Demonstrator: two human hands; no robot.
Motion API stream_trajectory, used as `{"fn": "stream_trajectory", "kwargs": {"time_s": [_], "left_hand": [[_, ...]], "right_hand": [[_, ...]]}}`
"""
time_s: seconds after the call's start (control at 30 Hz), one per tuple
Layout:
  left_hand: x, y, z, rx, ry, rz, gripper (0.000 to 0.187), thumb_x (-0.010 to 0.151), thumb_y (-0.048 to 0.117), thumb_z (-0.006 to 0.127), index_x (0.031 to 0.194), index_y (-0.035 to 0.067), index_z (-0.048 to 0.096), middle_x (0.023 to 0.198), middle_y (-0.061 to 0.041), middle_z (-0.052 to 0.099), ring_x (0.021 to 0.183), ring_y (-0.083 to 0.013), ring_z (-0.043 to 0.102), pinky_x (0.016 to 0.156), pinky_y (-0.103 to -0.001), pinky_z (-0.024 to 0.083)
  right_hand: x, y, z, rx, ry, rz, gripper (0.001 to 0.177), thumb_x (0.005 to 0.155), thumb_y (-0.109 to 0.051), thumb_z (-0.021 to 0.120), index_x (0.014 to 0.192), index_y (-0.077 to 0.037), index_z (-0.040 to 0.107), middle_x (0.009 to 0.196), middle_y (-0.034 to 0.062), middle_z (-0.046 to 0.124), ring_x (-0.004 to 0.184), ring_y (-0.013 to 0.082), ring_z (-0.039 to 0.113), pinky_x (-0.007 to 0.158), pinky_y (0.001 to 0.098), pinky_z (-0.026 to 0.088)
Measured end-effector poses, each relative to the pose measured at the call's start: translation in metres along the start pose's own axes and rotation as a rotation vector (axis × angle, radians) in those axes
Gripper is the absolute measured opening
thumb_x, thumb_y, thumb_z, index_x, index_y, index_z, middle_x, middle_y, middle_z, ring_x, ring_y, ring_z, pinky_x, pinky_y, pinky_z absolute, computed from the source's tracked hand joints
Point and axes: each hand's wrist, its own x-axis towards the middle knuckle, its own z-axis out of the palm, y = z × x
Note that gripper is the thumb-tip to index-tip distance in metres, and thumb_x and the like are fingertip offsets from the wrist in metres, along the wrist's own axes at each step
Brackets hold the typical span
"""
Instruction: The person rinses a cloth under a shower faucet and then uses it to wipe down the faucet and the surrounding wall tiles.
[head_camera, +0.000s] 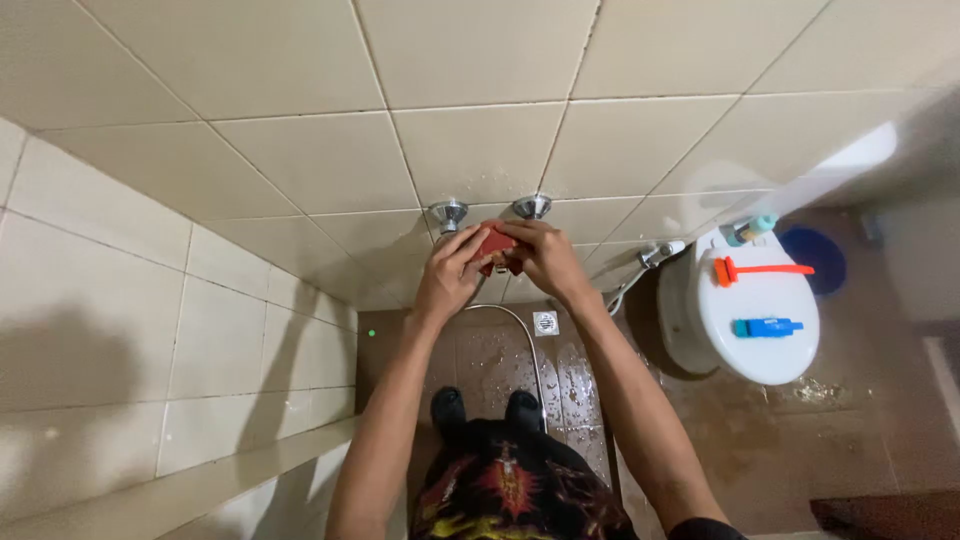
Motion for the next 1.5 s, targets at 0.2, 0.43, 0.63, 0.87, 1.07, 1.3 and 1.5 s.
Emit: {"fn": "stream_trajectory", "kwargs": {"time_s": [0.2, 0.43, 0.63, 0.87, 1.07, 1.3, 1.5], "left_hand": [[0.013, -0.043, 0.023, -0.040, -0.077, -0.088, 0.049, 0.090, 0.009, 0.071, 0.139, 0.013, 0.065, 0.142, -0.013, 0.062, 0.128, -0.0306, 0.061, 0.106, -0.039, 0.055], [0.011, -0.029, 0.018, -0.013, -0.027, -0.076, 0.047, 0.094, 0.015, 0.072, 0.140, 0.013, 0.063, 0.144, -0.010, 0.063, 0.130, -0.0315, 0.060, 0.111, -0.045, 0.051], [0.001, -0.006, 0.006, 0.010, -0.040, -0.100, 0.046, 0.095, 0.013, 0.071, 0.140, 0.010, 0.064, 0.139, -0.012, 0.064, 0.127, -0.0320, 0.061, 0.108, -0.043, 0.052], [-0.026, 0.016, 0.001, 0.005, 0.007, -0.012, 0.049, 0.094, 0.010, 0.072, 0.142, 0.008, 0.062, 0.139, -0.014, 0.063, 0.126, -0.0326, 0.060, 0.107, -0.044, 0.052], [-0.041, 0.030, -0.001, -0.015, 0.048, 0.059, 0.052, 0.091, 0.003, 0.073, 0.142, 0.009, 0.063, 0.144, -0.014, 0.058, 0.130, -0.0362, 0.058, 0.107, -0.045, 0.053], [-0.052, 0.020, 0.006, -0.217, 0.006, -0.049, 0.053, 0.090, 0.012, 0.079, 0.141, 0.014, 0.063, 0.147, -0.013, 0.052, 0.136, -0.0313, 0.054, 0.110, -0.042, 0.055], [-0.058, 0.019, 0.004, -0.256, 0.006, -0.072, 0.056, 0.089, 0.034, 0.079, 0.139, 0.014, 0.065, 0.144, -0.014, 0.050, 0.134, -0.0324, 0.054, 0.111, -0.045, 0.053]], "right_hand": [[0.021, 0.024, 0.014, -0.079, -0.054, 0.065, 0.041, 0.084, -0.002, 0.072, 0.123, -0.013, 0.075, 0.122, 0.0150, 0.074, 0.096, 0.0317, 0.075, 0.087, 0.0407, 0.061], [0.017, 0.020, 0.014, -0.056, -0.007, 0.035, 0.038, 0.087, -0.005, 0.073, 0.124, -0.011, 0.075, 0.122, 0.0169, 0.074, 0.103, 0.0337, 0.074, 0.093, 0.0424, 0.059], [0.005, 0.009, 0.008, -0.134, -0.010, -0.046, 0.040, 0.085, -0.006, 0.075, 0.125, -0.007, 0.073, 0.123, 0.0175, 0.073, 0.109, 0.0356, 0.071, 0.096, 0.0441, 0.057], [-0.028, -0.027, -0.011, -0.001, -0.095, 0.001, 0.046, 0.091, -0.012, 0.072, 0.135, -0.003, 0.066, 0.140, 0.0197, 0.061, 0.118, 0.0392, 0.066, 0.092, 0.0440, 0.059], [-0.047, -0.034, -0.011, 0.096, -0.065, 0.052, 0.045, 0.096, -0.022, 0.071, 0.138, -0.006, 0.066, 0.142, 0.0163, 0.061, 0.107, 0.0301, 0.070, 0.086, 0.0382, 0.061], [-0.053, -0.035, -0.008, 0.415, -0.107, 0.287, 0.043, 0.095, -0.018, 0.069, 0.136, -0.005, 0.065, 0.146, 0.0139, 0.052, 0.102, 0.0210, 0.071, 0.077, 0.0316, 0.067], [-0.060, -0.029, -0.005, 0.400, -0.046, 0.266, 0.041, 0.090, -0.016, 0.076, 0.129, -0.004, 0.071, 0.144, 0.0156, 0.057, 0.106, 0.0211, 0.071, 0.079, 0.0316, 0.067]]}}
